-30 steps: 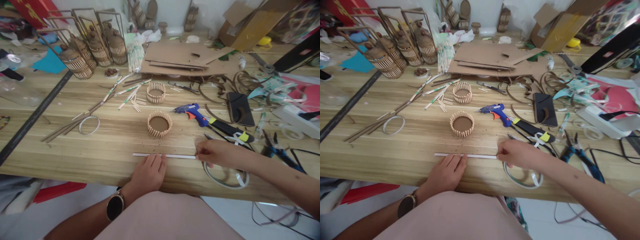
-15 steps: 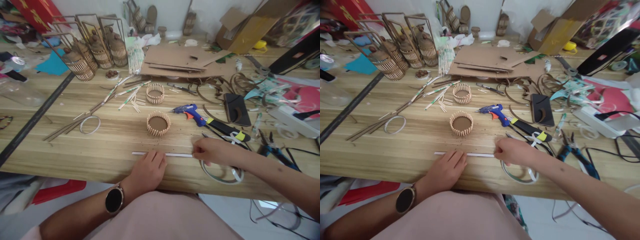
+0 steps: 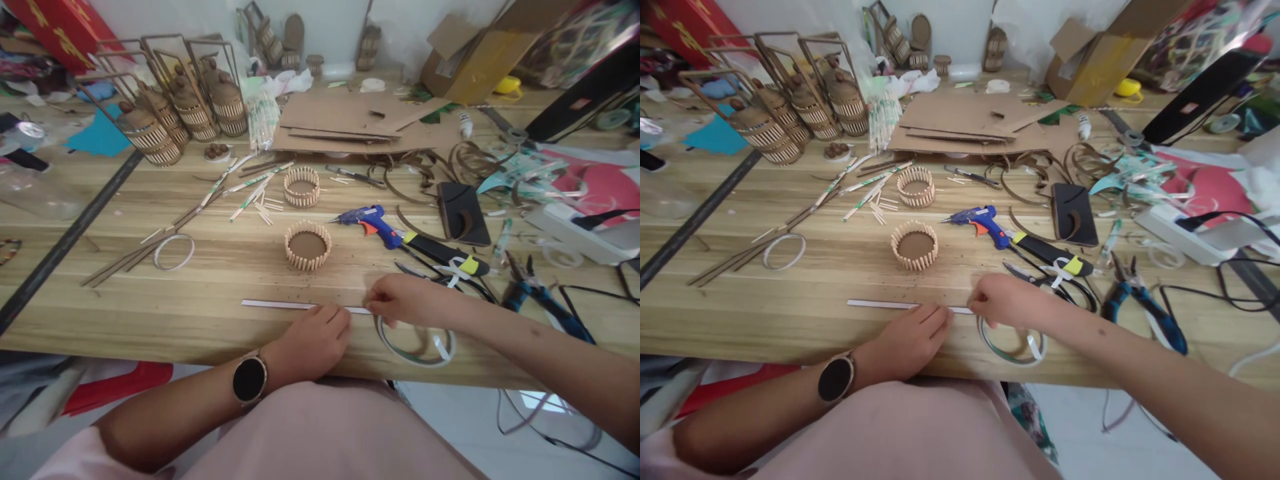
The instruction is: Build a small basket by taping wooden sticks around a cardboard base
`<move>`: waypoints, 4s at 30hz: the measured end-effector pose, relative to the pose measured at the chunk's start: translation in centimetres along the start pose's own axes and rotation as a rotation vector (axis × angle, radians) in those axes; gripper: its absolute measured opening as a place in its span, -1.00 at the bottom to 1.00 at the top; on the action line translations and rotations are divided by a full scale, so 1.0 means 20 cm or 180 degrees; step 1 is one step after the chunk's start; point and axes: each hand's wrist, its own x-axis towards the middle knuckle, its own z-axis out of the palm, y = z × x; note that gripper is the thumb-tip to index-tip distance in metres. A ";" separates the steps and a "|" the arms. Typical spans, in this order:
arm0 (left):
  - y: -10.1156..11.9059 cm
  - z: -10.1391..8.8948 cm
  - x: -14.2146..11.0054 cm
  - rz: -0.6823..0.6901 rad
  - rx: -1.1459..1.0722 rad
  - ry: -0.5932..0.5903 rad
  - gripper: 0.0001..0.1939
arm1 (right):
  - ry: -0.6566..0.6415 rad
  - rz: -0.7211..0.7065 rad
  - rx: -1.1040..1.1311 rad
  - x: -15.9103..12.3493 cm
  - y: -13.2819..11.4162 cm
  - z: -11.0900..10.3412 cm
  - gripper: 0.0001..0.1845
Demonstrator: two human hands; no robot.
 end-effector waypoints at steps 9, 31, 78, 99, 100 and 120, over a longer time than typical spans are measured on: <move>-0.01 -0.05 0.03 -0.0045 0.0015 -0.0241 -0.78 | -0.0272 0.0086 0.1101 -0.06 0.10 0.00 -0.70; 0.01 -0.07 0.10 -0.0020 0.0466 -0.0164 -0.64 | 0.0260 0.0263 0.0445 -0.10 0.22 0.01 -0.84; -0.09 -0.27 0.23 -0.1056 -0.3623 0.0589 -0.88 | 0.1658 -0.0123 -0.0128 -0.43 -0.06 0.05 -0.74; -0.30 -0.37 0.10 -0.2302 -0.3981 0.1698 -0.80 | 0.4143 -0.1375 -0.1145 -0.23 0.00 0.38 -0.83; -0.31 -0.37 0.09 -0.2182 -0.3980 0.1542 -0.80 | 0.4069 -0.1328 -0.1208 -0.20 0.02 0.38 -0.87; -0.15 -0.35 0.02 -0.1238 -0.2751 0.1071 -0.60 | 0.3971 -0.1058 0.2165 -0.18 -0.14 0.26 -0.83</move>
